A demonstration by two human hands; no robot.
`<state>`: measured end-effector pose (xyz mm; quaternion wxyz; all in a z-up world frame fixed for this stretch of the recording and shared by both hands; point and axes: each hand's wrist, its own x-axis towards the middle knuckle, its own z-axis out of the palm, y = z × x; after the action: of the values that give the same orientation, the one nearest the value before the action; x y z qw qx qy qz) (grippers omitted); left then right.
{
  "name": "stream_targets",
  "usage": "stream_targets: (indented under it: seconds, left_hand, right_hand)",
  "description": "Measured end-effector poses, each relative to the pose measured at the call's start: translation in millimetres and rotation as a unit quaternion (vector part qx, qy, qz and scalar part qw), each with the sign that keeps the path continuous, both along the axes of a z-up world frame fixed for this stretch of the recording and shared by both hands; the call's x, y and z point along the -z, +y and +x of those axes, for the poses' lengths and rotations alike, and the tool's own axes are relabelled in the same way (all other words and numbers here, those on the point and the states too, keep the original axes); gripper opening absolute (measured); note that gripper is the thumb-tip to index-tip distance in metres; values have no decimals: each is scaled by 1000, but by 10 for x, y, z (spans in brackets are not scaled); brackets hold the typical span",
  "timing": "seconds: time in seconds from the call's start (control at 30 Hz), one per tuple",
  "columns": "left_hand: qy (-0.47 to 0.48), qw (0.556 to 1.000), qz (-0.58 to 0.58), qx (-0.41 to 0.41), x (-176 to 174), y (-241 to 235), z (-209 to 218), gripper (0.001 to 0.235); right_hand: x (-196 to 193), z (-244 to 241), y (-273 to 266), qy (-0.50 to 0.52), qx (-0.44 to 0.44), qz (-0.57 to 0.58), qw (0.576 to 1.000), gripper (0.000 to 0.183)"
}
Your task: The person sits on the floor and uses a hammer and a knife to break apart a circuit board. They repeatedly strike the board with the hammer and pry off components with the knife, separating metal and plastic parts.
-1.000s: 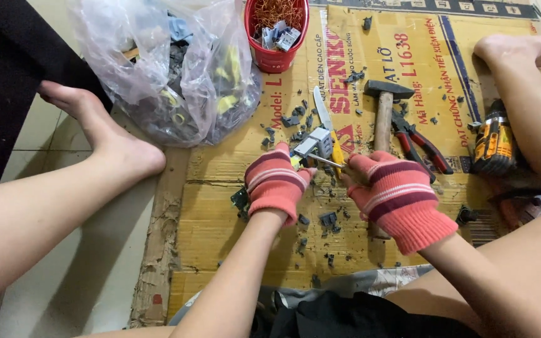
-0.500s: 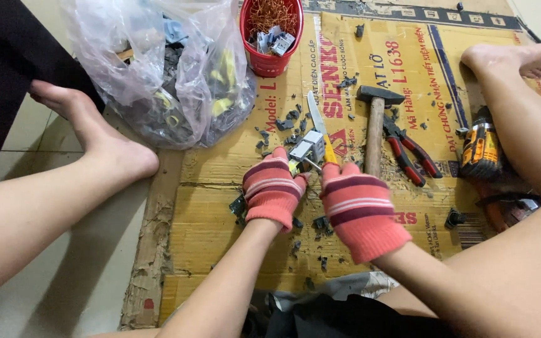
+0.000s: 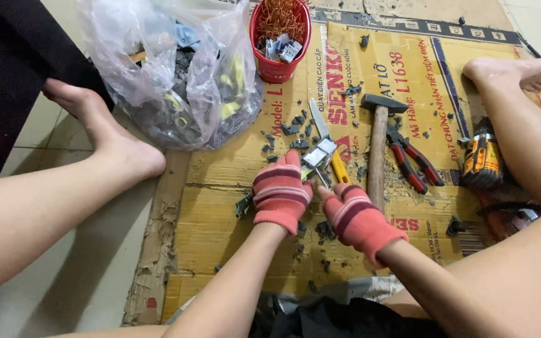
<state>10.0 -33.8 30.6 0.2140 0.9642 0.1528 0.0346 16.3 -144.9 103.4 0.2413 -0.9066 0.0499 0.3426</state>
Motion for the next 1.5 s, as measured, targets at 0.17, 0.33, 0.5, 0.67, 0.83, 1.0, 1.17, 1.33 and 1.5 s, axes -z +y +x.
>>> stream_targets:
  seconds: [0.17, 0.33, 0.5, 0.67, 0.83, 1.0, 1.17, 1.33, 1.5]
  left_hand:
    - [12, 1000, 2, 12, 53, 74, 2, 67]
    - [16, 1000, 26, -1, 125, 57, 11, 73]
    - [51, 998, 14, -13, 202, 22, 89, 76]
    - [70, 997, -2, -13, -77, -1, 23, 68]
    - [171, 976, -129, -37, -493, 31, -6, 60]
    - [175, 975, -132, -36, -525, 163, 146, 60]
    - [172, 976, -133, -27, -489, 127, 107, 60]
    - [184, 975, -126, -16, -376, 0, 24, 60]
    - [194, 974, -118, -16, -315, -12, 13, 60]
  right_hand:
    - [-136, -177, 129, 163, 287, 314, 890, 19]
    - [-201, -151, 63, 212, 294, 359, 860, 27]
    - [-156, -48, -14, 113, 196, 247, 942, 21]
    - [-300, -24, -38, 29, 68, 82, 994, 43]
    - [-435, -78, 10, -75, -96, -142, 982, 48]
    - [-236, 124, 44, -79, -82, -116, 987, 53]
    - [-264, 133, 96, -34, -89, -124, 988, 65]
    - [135, 18, -74, -10, 0, -34, 999, 76]
    - [194, -65, -135, 3, 131, 116, 985, 64]
